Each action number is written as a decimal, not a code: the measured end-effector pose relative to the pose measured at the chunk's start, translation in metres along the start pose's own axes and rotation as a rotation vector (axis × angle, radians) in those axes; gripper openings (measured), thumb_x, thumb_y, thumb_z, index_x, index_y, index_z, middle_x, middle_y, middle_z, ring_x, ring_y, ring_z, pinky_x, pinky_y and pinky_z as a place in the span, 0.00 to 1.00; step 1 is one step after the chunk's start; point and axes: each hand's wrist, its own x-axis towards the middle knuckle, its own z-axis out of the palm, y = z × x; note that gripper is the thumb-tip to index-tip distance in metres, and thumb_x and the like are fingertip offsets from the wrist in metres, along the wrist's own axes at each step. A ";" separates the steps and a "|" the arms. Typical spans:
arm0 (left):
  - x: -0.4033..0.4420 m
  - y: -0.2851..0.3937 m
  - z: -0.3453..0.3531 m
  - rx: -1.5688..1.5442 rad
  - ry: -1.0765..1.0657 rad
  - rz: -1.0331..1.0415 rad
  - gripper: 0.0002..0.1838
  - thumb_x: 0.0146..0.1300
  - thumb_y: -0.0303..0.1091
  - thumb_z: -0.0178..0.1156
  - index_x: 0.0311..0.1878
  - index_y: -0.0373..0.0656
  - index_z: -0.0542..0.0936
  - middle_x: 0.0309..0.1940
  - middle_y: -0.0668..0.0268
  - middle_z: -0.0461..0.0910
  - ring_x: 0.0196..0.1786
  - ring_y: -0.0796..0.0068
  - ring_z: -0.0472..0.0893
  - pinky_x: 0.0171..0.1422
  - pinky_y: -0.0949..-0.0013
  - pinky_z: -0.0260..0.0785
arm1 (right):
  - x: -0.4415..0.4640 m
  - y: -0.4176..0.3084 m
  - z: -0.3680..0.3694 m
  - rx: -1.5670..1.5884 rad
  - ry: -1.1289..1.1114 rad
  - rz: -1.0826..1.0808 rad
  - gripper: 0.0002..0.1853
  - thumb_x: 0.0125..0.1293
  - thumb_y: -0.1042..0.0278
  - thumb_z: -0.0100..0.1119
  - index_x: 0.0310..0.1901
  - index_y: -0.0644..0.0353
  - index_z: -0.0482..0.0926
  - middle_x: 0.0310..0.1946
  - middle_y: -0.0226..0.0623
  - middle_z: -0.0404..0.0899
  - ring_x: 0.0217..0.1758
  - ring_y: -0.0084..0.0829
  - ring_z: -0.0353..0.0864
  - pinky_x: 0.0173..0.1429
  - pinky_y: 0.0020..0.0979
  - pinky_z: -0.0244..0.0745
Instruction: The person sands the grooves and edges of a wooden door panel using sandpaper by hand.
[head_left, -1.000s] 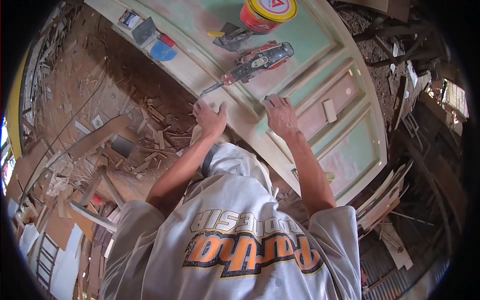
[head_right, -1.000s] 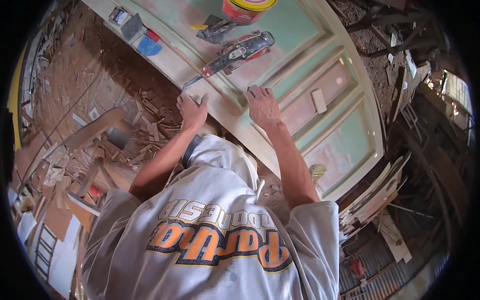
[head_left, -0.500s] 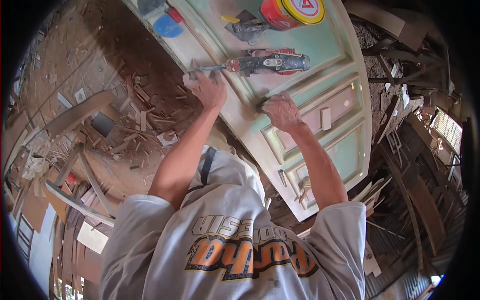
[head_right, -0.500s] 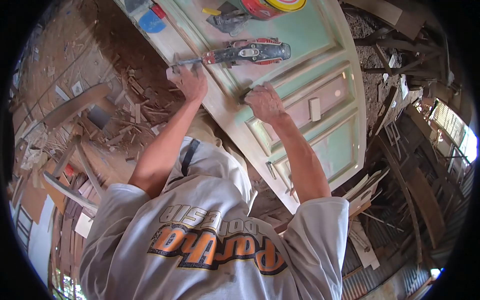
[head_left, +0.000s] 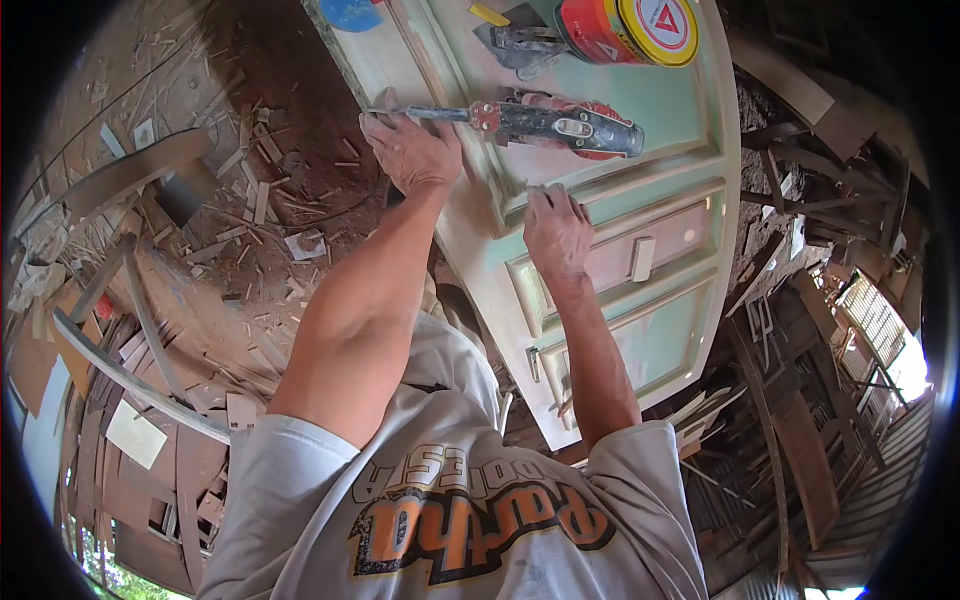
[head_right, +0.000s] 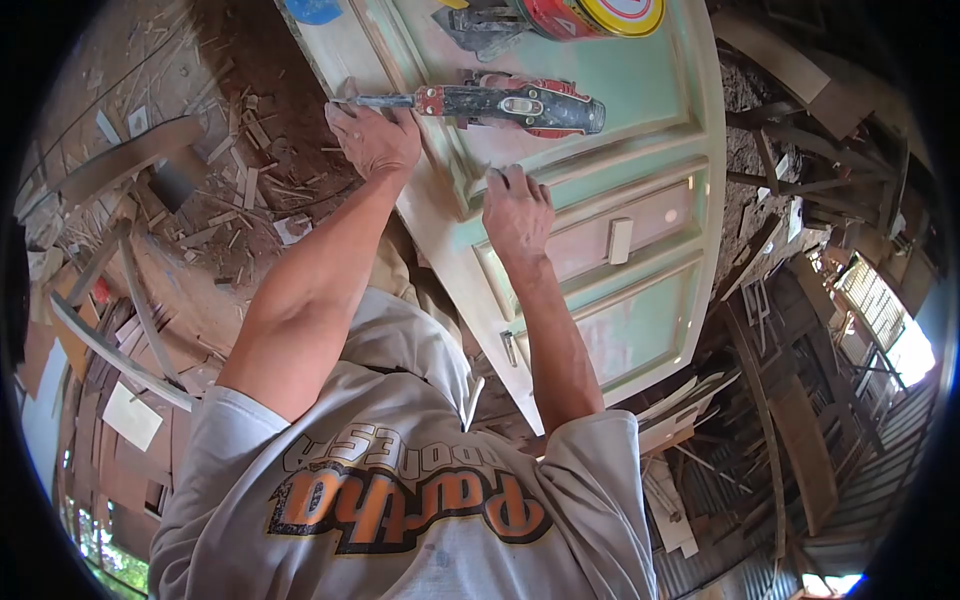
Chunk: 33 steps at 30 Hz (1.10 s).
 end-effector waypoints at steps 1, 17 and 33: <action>0.000 -0.001 0.002 -0.002 -0.005 0.006 0.50 0.70 0.50 0.66 0.89 0.40 0.56 0.81 0.23 0.53 0.85 0.26 0.57 0.87 0.36 0.56 | -0.001 -0.001 0.007 -0.002 0.001 0.008 0.08 0.66 0.71 0.66 0.45 0.57 0.88 0.43 0.43 0.86 0.47 0.49 0.88 0.55 0.50 0.81; 0.007 0.004 -0.011 -0.070 -0.043 -0.006 0.46 0.71 0.48 0.66 0.85 0.36 0.61 0.79 0.26 0.56 0.86 0.22 0.54 0.90 0.34 0.52 | 0.002 0.005 0.006 0.086 -0.653 -0.030 0.20 0.64 0.78 0.64 0.57 0.56 0.89 0.56 0.46 0.90 0.73 0.52 0.80 0.77 0.53 0.75; 0.008 0.002 -0.011 -0.072 -0.008 0.029 0.43 0.74 0.49 0.66 0.84 0.37 0.65 0.78 0.25 0.57 0.86 0.22 0.55 0.89 0.32 0.54 | -0.004 -0.030 0.007 0.124 -0.466 0.225 0.21 0.65 0.77 0.63 0.60 0.58 0.87 0.50 0.55 0.89 0.59 0.60 0.88 0.60 0.57 0.83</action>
